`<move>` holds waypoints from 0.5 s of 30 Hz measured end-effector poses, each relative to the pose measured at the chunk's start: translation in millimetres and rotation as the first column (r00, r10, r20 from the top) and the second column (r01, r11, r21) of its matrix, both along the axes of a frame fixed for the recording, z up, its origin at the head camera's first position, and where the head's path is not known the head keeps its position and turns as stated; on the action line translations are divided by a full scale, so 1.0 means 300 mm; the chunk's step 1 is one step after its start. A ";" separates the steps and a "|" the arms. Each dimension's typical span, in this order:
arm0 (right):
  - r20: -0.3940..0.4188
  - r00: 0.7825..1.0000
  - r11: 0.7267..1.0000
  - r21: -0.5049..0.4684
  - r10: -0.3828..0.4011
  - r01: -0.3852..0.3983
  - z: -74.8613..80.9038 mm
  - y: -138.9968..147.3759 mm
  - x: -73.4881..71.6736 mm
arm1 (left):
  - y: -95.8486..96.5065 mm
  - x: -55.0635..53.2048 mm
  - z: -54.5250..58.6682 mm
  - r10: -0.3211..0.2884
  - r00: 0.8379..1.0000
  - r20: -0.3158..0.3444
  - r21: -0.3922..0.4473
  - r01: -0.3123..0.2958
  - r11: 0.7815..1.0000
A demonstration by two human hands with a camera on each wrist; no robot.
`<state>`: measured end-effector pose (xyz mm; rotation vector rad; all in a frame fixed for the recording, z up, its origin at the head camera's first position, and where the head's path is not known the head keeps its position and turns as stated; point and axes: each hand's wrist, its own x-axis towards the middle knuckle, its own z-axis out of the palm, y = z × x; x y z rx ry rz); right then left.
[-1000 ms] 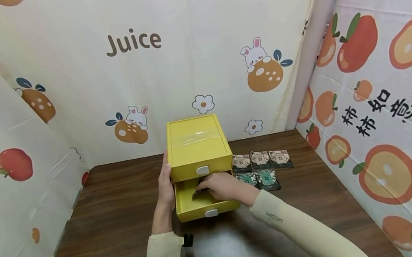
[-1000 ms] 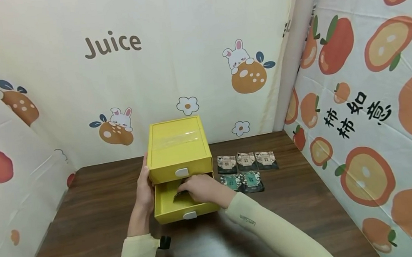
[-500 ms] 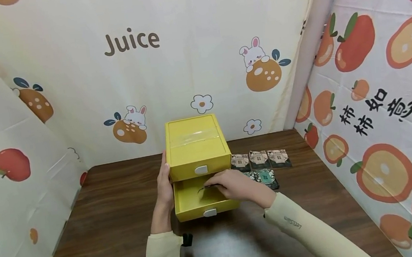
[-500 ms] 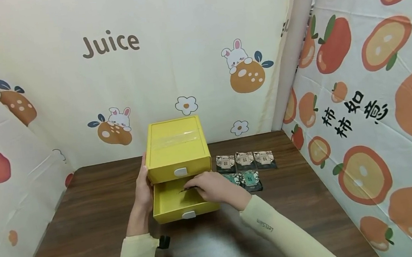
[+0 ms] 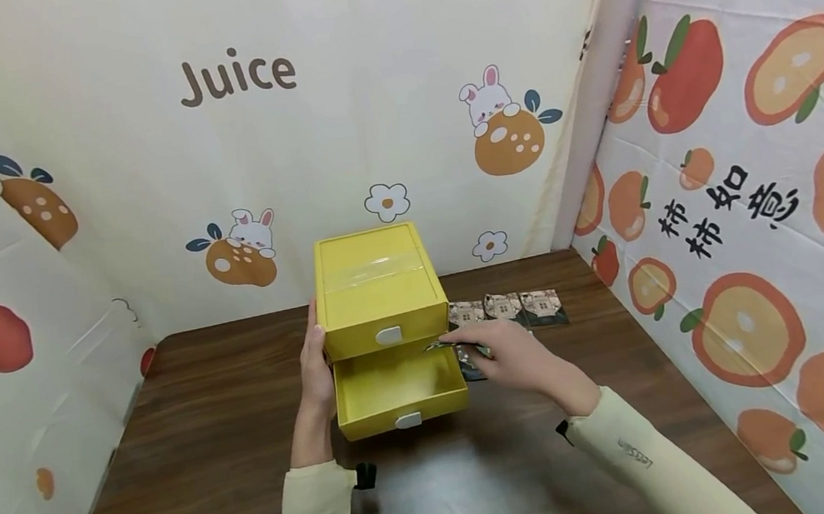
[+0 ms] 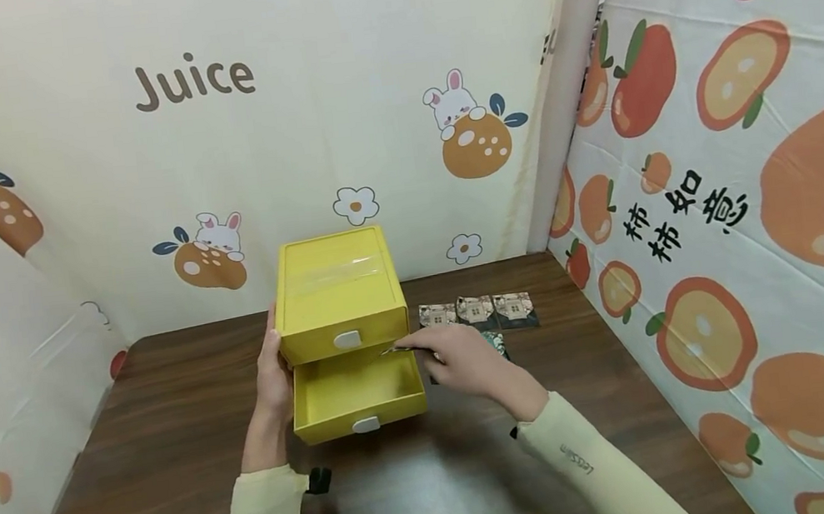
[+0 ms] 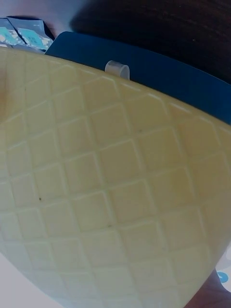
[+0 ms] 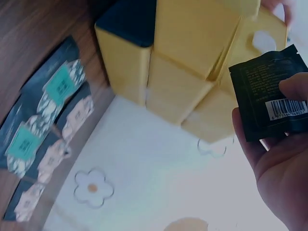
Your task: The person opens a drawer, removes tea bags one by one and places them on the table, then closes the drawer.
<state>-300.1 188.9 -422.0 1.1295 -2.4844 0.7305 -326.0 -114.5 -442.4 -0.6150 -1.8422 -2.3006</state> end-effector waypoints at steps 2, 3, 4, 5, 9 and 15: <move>-0.011 0.999 0.999 -0.006 -0.046 0.046 -0.004 0.038 0.002 | -0.001 -0.001 -0.002 -0.004 1.000 -0.005 0.000 0.004 1.000; -0.017 0.997 0.997 -0.006 -0.077 0.077 -0.009 0.058 0.002 | -0.001 -0.002 -0.003 -0.006 1.000 -0.007 0.001 0.006 1.000; -0.021 0.994 0.994 -0.007 -0.110 0.110 -0.016 0.080 0.001 | -0.001 -0.003 -0.003 -0.008 1.000 -0.010 0.002 0.008 1.000; -0.025 0.989 0.989 -0.010 -0.148 0.148 -0.026 0.104 -0.001 | -0.001 -0.004 -0.004 -0.010 1.000 -0.014 0.002 0.010 1.000; -0.031 0.949 0.949 0.006 -0.315 0.315 -0.078 0.190 -0.015 | -0.002 -0.007 -0.006 -0.014 1.000 -0.022 0.003 0.014 1.000; -0.032 0.843 0.841 0.063 -0.536 0.537 -0.197 0.307 -0.045 | -0.004 -0.007 -0.008 -0.003 1.000 -0.008 -0.003 0.003 1.000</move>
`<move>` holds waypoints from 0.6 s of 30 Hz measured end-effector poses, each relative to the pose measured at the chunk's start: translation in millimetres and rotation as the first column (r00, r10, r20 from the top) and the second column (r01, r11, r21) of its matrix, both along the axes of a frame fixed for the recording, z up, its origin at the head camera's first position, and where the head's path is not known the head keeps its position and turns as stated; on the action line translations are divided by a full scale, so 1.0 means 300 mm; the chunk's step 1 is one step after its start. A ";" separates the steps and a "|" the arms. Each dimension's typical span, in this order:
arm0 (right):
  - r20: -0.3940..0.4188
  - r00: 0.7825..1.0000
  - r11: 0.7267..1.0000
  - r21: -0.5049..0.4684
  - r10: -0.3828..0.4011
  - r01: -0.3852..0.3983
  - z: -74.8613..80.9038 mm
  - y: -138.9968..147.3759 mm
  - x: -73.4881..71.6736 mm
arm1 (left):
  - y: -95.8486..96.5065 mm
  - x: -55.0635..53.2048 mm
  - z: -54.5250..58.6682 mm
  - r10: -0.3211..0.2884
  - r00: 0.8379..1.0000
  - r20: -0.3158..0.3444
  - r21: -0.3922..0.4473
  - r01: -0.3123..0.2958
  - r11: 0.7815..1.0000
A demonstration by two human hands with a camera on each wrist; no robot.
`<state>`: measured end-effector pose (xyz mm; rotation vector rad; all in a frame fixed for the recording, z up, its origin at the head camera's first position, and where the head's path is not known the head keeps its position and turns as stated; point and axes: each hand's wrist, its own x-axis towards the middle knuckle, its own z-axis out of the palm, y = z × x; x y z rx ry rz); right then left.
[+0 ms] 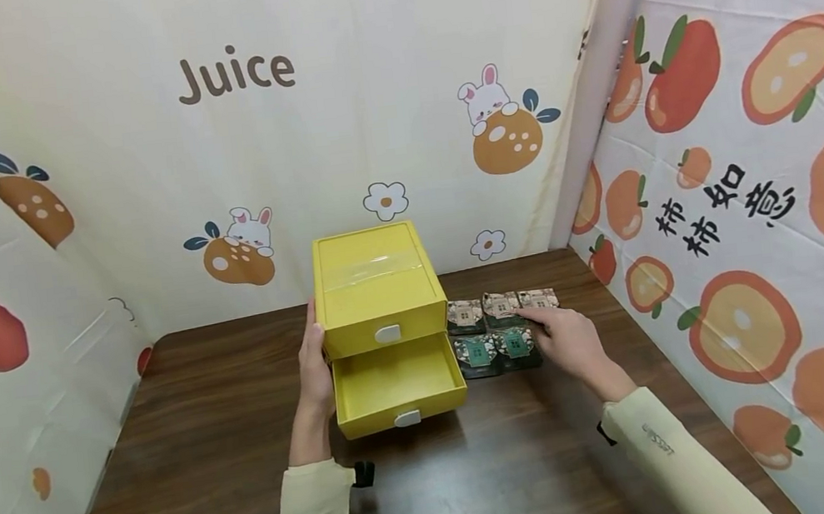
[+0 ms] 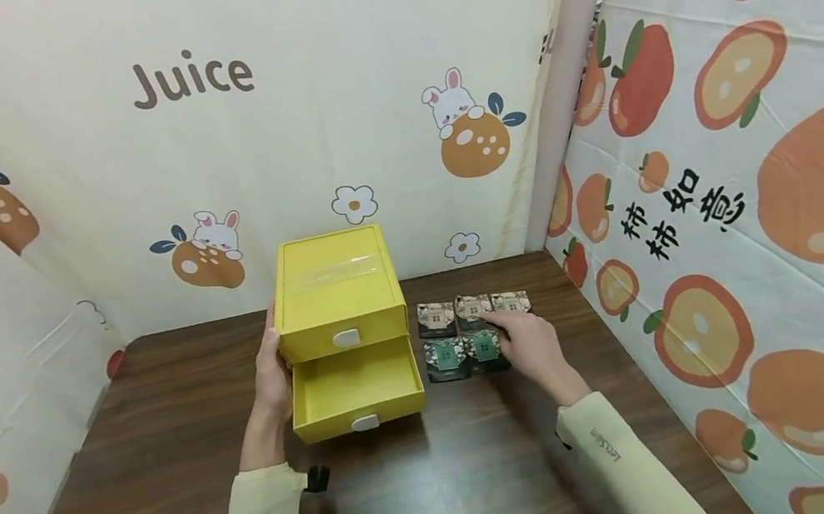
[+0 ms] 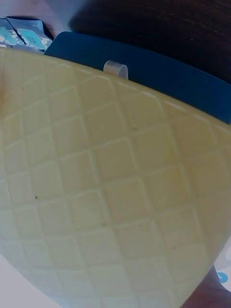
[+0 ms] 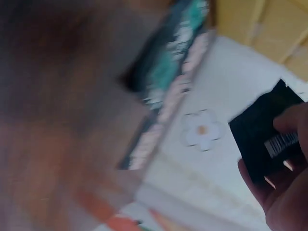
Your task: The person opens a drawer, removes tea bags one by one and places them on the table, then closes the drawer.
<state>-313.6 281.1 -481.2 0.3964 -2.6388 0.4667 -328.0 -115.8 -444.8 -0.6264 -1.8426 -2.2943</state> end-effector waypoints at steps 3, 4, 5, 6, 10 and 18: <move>-0.005 0.996 0.995 0.040 -0.089 0.090 -0.066 0.050 -0.013 | -0.001 0.003 0.002 0.007 1.000 0.013 -0.009 -0.007 1.000; -0.003 0.994 0.992 0.048 -0.113 0.113 -0.085 0.064 -0.016 | -0.002 0.003 0.002 0.007 1.000 0.014 -0.014 -0.006 1.000; 0.002 0.991 0.989 0.061 -0.135 0.134 -0.103 0.076 -0.018 | -0.002 0.003 0.003 0.008 1.000 0.015 -0.018 -0.008 1.000; 0.006 0.988 0.985 0.076 -0.153 0.152 -0.122 0.088 -0.022 | -0.003 0.004 0.003 0.011 1.000 0.017 -0.020 -0.010 1.000; 0.050 0.976 0.971 0.125 -0.213 0.206 -0.177 0.116 -0.033 | -0.007 0.005 0.005 0.018 1.000 0.009 -0.027 -0.017 0.999; 0.277 0.937 0.968 0.191 -0.214 0.165 -0.223 0.159 -0.052 | -0.011 0.008 0.010 0.022 1.000 0.014 -0.049 -0.022 0.999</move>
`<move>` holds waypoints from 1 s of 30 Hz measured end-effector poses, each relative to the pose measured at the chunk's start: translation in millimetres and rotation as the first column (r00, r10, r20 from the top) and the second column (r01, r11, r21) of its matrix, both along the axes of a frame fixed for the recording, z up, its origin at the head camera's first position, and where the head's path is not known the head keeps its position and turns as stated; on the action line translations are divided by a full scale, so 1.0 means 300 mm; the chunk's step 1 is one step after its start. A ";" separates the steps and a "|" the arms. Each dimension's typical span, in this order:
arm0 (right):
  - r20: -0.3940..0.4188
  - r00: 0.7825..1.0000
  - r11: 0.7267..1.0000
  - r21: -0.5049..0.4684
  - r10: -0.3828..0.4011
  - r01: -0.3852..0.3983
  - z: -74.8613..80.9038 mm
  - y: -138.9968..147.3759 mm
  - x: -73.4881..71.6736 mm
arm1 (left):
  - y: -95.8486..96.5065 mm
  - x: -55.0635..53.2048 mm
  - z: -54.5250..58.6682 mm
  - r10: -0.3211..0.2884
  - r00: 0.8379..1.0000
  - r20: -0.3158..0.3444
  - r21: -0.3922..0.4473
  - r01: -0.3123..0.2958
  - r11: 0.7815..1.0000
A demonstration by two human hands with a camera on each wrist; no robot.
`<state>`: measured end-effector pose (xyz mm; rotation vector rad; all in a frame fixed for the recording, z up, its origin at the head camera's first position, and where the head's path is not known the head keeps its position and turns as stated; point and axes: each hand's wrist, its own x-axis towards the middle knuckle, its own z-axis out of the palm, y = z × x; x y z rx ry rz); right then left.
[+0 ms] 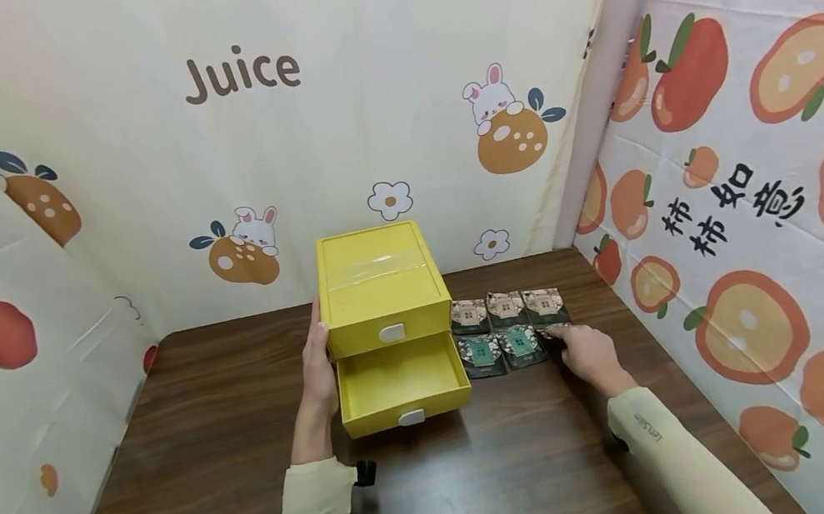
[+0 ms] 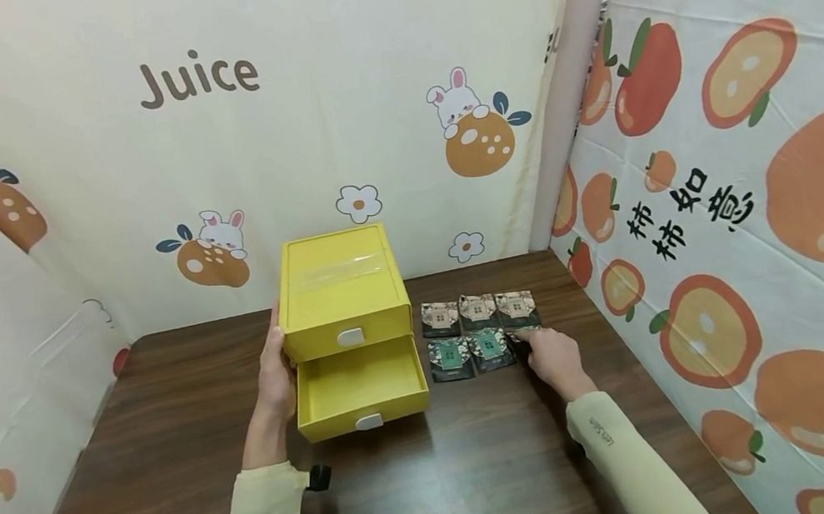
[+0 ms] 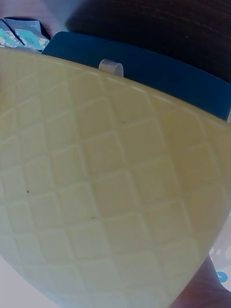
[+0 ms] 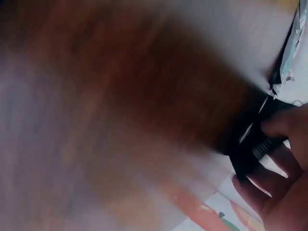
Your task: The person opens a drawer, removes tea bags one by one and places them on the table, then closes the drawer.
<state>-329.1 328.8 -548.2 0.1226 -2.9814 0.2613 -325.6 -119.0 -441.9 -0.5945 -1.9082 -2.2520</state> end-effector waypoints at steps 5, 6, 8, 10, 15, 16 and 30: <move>0.183 0.983 0.998 -0.066 0.033 -0.021 0.006 0.024 -0.005 | 0.004 -0.001 -0.003 -0.013 1.000 -0.003 0.006 0.013 1.000; 0.215 0.976 0.997 -0.081 0.038 -0.021 0.008 0.026 -0.006 | 0.004 -0.001 -0.003 -0.011 1.000 -0.005 0.006 0.012 1.000; 0.272 0.961 0.993 -0.119 0.045 -0.013 0.015 0.026 -0.007 | 0.004 -0.002 -0.004 -0.010 1.000 -0.010 0.008 0.010 1.000; 0.312 0.949 0.991 -0.136 0.053 -0.010 0.018 0.024 -0.009 | 0.003 -0.002 -0.003 -0.006 1.000 -0.011 0.007 0.006 1.000; 0.328 0.943 0.992 -0.130 0.052 -0.010 0.020 0.019 -0.007 | 0.005 -0.006 -0.003 -0.001 1.000 -0.007 0.008 0.001 1.000; 0.328 0.943 0.992 -0.128 0.052 -0.010 0.021 0.017 -0.006 | 0.004 -0.006 -0.003 -0.002 1.000 -0.007 0.009 0.002 1.000; 0.278 0.960 0.996 -0.094 0.038 -0.012 0.038 0.004 -0.003 | 0.001 -0.006 -0.003 -0.014 1.000 -0.013 0.020 0.014 1.000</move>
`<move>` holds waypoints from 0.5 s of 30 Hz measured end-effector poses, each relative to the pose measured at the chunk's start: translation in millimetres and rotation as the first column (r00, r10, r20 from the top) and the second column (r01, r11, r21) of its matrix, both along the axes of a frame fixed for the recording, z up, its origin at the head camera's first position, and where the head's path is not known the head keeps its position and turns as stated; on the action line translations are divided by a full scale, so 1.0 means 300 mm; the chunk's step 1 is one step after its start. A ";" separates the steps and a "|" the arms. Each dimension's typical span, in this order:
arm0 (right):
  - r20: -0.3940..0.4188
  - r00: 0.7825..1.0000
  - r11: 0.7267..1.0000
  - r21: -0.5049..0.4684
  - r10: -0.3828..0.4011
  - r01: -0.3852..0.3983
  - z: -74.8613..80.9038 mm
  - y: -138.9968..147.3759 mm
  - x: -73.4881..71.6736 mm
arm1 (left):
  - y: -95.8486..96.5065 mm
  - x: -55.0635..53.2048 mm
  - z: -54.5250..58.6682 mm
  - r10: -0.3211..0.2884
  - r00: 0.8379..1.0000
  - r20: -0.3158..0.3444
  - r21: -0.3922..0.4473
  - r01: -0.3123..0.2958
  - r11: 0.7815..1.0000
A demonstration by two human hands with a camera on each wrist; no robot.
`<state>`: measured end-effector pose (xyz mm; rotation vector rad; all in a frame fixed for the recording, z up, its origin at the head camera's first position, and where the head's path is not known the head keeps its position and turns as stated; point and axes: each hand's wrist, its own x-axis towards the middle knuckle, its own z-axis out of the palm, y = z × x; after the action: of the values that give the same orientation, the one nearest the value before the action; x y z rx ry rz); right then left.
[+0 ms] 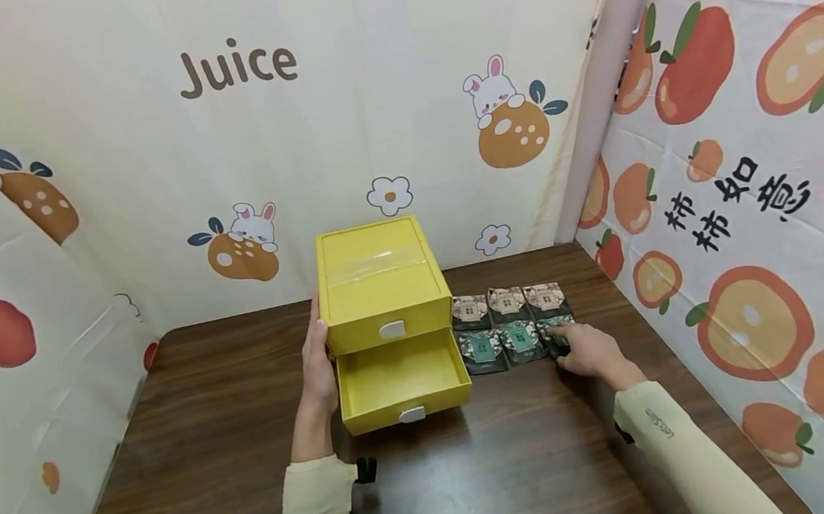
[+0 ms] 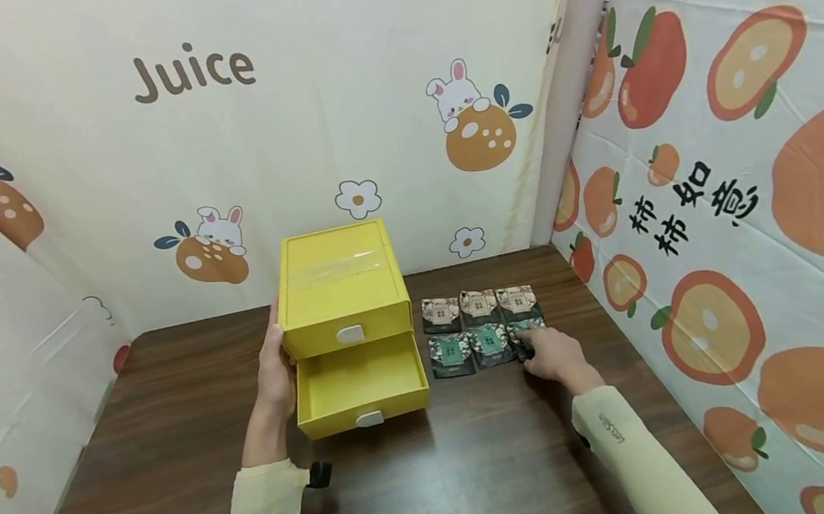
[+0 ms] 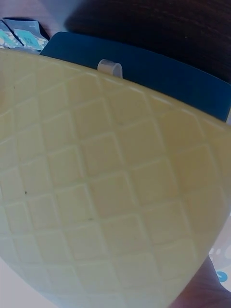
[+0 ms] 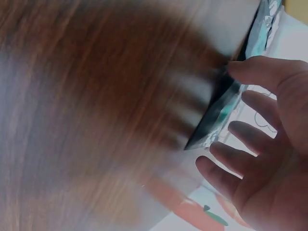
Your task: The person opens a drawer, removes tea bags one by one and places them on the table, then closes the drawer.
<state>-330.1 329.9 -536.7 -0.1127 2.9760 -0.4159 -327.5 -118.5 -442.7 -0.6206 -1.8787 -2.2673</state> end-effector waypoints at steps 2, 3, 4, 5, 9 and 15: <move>-0.038 0.999 1.000 0.006 0.012 -0.012 0.012 -0.006 0.002 | 0.000 0.000 0.001 0.004 1.000 -0.002 -0.004 -0.004 1.000; -0.063 0.998 1.000 0.002 0.013 -0.013 0.021 -0.011 0.005 | 0.000 0.000 0.002 0.005 1.000 -0.004 -0.007 -0.005 1.000; -0.091 0.996 1.000 -0.006 0.007 -0.007 0.030 -0.017 0.008 | 0.001 0.000 0.002 0.007 1.000 -0.002 -0.007 -0.007 1.000; -0.120 0.993 1.000 -0.013 0.004 -0.005 0.041 -0.026 0.013 | 0.001 0.000 0.003 0.009 1.000 -0.001 -0.008 -0.009 1.000; -0.228 0.973 0.997 -0.071 -0.047 0.031 0.104 -0.092 0.039 | 0.002 0.001 0.002 0.015 1.000 0.004 -0.008 -0.015 1.000; -0.396 0.910 0.981 -0.186 -0.124 0.052 0.233 -0.261 0.125 | 0.004 -0.001 0.000 -0.006 1.000 0.001 0.011 0.006 1.000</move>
<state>-292.7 251.7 -466.7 -0.0910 3.3572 -0.7468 -327.9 -117.3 -442.8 -0.6240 -1.8663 -2.2801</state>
